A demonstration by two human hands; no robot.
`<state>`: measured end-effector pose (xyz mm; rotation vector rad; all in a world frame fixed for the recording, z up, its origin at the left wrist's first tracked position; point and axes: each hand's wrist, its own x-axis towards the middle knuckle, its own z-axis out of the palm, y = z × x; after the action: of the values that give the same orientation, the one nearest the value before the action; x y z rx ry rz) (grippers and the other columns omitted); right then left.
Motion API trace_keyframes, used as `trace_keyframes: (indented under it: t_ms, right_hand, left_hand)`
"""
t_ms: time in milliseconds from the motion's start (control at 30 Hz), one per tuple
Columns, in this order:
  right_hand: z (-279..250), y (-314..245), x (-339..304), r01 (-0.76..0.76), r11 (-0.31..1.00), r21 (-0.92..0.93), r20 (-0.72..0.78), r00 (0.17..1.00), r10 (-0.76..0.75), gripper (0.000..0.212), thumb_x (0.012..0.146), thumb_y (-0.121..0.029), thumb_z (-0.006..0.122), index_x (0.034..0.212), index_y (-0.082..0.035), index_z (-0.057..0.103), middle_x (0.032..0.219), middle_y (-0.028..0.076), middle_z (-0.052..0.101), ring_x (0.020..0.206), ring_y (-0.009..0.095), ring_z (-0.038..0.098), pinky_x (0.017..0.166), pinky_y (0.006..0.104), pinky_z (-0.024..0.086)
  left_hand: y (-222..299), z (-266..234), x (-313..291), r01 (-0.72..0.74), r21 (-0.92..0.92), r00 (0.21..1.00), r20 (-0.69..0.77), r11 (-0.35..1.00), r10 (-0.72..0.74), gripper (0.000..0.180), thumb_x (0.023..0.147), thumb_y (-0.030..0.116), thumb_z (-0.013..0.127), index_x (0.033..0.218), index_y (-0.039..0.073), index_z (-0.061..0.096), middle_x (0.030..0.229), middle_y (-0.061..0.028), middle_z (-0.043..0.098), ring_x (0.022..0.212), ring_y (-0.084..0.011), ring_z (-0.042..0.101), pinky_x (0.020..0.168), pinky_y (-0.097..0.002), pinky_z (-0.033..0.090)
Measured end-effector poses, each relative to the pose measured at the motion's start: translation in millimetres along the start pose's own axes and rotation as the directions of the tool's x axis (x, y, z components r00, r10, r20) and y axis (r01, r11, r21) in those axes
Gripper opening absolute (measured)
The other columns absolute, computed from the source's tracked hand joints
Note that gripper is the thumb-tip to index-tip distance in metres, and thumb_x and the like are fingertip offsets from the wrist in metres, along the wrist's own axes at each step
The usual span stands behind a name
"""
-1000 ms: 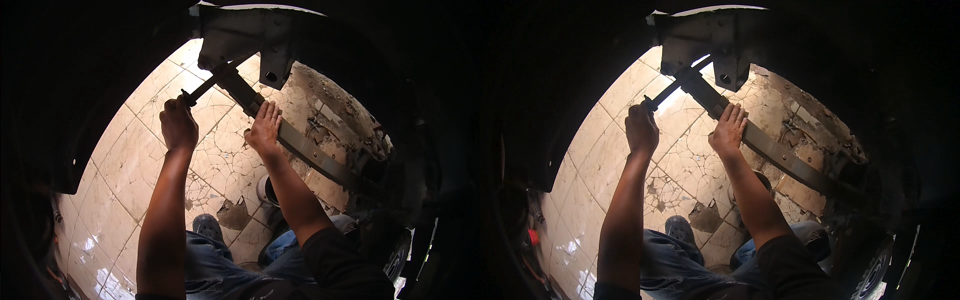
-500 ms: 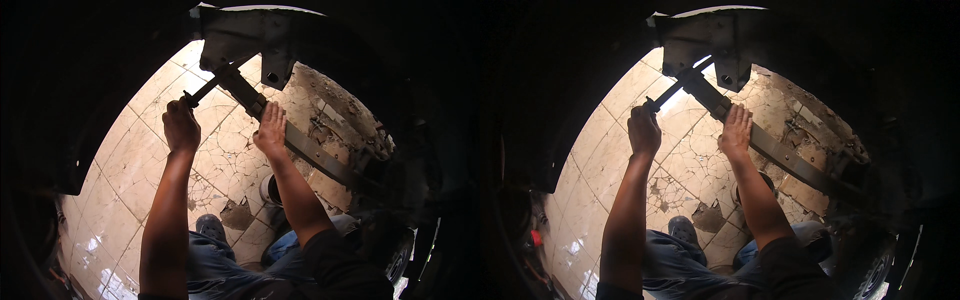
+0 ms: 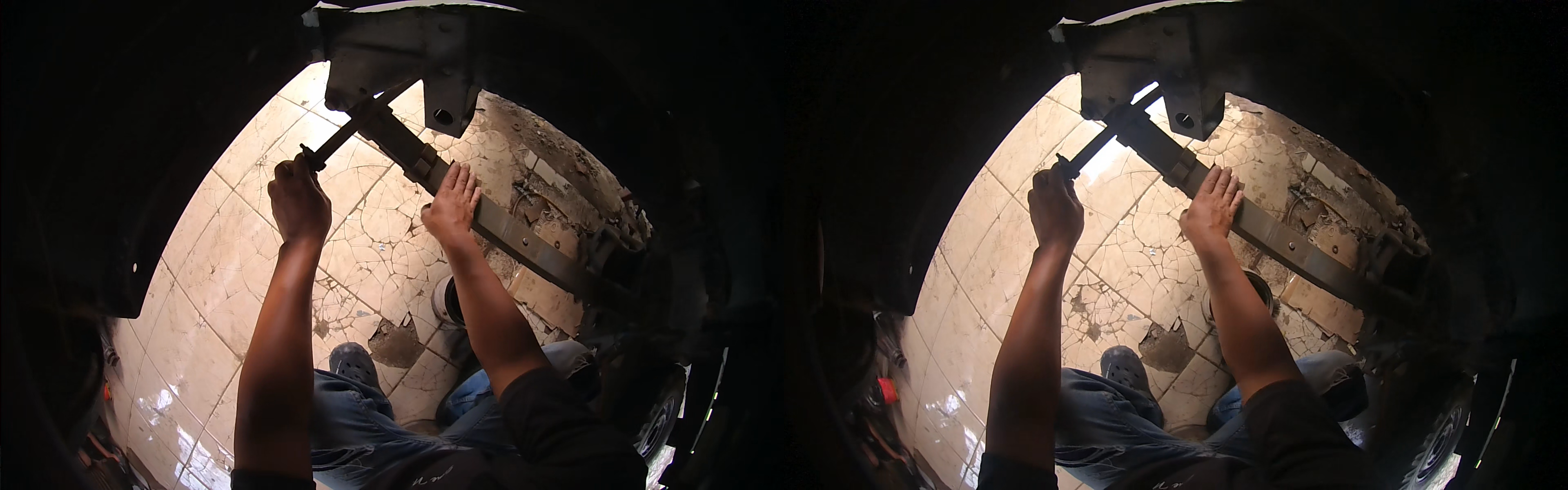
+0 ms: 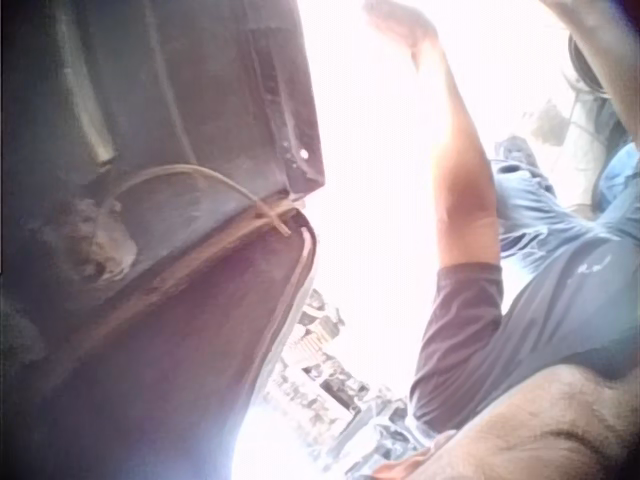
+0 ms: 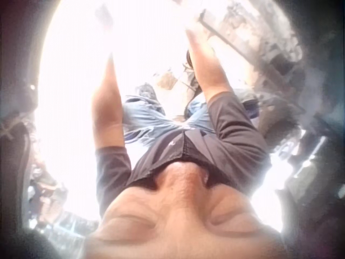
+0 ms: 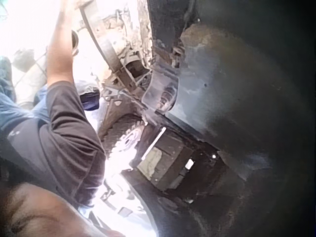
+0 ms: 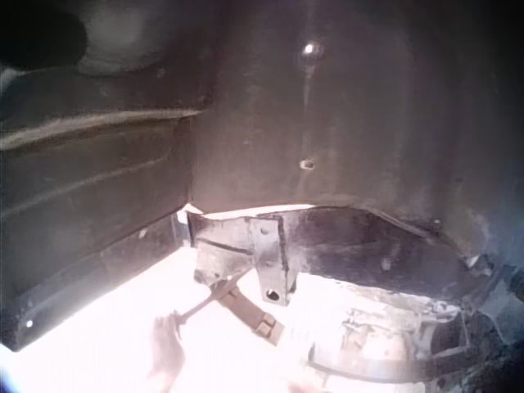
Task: The person kneels under a vehicle and uses a wrench to tighten bolts on a metal frame component. The person holds the frame with one hand and turns the wrench with the other, repeating the motion along the length of the frame.
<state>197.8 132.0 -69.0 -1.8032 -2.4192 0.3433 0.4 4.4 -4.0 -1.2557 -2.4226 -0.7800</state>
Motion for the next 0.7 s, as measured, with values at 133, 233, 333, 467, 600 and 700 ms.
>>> trace_keyframes:
  t_ms: [133, 233, 333, 467, 600, 700]
  right_hand:
    - [20, -5, -9, 0.196, 0.979, -0.054, -0.179, 0.963, -0.203, 0.108, 0.075, -0.022, 0.07, 0.155, 0.002, 0.0, 0.163, 0.022, 0.006, 0.151, 0.038, 0.004, 0.122, 0.0485, 0.004]
    - [11, 22, -1, 0.183, 0.983, -0.027, -0.093, 0.978, -0.185, 0.108, 0.077, -0.02, 0.07, 0.155, 0.0, -0.002, 0.163, 0.022, 0.005, 0.151, 0.037, 0.004, 0.122, 0.0477, 0.005]
    - [-7, 16, -1, 0.026, 1.0, -0.001, 0.022, 0.999, -0.026, 0.106, 0.079, -0.02, 0.069, 0.154, 0.002, -0.002, 0.162, 0.023, 0.005, 0.151, 0.038, 0.004, 0.122, 0.0477, 0.005]
    - [9, -13, -16, 0.185, 0.98, -0.07, -0.085, 0.978, -0.19, 0.112, 0.076, -0.021, 0.071, 0.153, 0.004, -0.006, 0.162, 0.024, 0.0, 0.151, 0.039, 0.0, 0.122, 0.0479, 0.004]
    - [2, 9, 10, 0.218, 0.976, -0.011, -0.043, 0.975, -0.218, 0.11, 0.076, -0.021, 0.071, 0.154, 0.004, -0.002, 0.162, 0.024, 0.005, 0.151, 0.039, 0.003, 0.122, 0.0483, 0.004]
    - [-8, 0, 14, 0.102, 0.995, 0.008, 0.012, 0.995, -0.102, 0.11, 0.076, -0.021, 0.072, 0.153, 0.005, 0.0, 0.161, 0.024, 0.008, 0.151, 0.039, 0.004, 0.122, 0.0485, 0.005]
  left_hand:
    - [-2, 5, 1, -0.028, -0.013, 1.0, -0.011, 1.0, 0.028, 0.024, 0.093, 0.01, 0.059, 0.116, 0.003, 0.057, 0.108, -0.0187, 0.06, 0.089, -0.0382, 0.06, 0.075, -0.0471, 0.052]
    - [-5, 3, 0, -0.023, -0.003, 1.0, -0.007, 1.0, 0.023, 0.024, 0.093, 0.011, 0.058, 0.116, 0.003, 0.057, 0.109, -0.0184, 0.06, 0.089, -0.0381, 0.06, 0.075, -0.0469, 0.052]
    - [-6, 4, -2, -0.023, 0.016, 0.999, -0.023, 1.0, 0.024, 0.024, 0.094, 0.011, 0.058, 0.117, 0.003, 0.057, 0.109, -0.0181, 0.06, 0.09, -0.038, 0.06, 0.075, -0.0468, 0.052]
    - [-5, 5, 0, -0.015, 0.029, 1.0, 0.016, 0.999, 0.014, 0.024, 0.094, 0.011, 0.057, 0.117, 0.004, 0.057, 0.109, -0.018, 0.059, 0.091, -0.0379, 0.06, 0.075, -0.0471, 0.052]
    - [-6, 5, -2, -0.03, 0.026, 0.999, -0.009, 0.999, 0.031, 0.025, 0.094, 0.011, 0.057, 0.119, 0.004, 0.057, 0.109, -0.0174, 0.06, 0.091, -0.0375, 0.06, 0.076, -0.0466, 0.052]
    - [-1, 2, -1, -0.039, 0.037, 0.999, -0.017, 0.999, 0.04, 0.026, 0.094, 0.01, 0.058, 0.119, 0.003, 0.057, 0.109, -0.0174, 0.059, 0.092, -0.0373, 0.06, 0.077, -0.0461, 0.051]
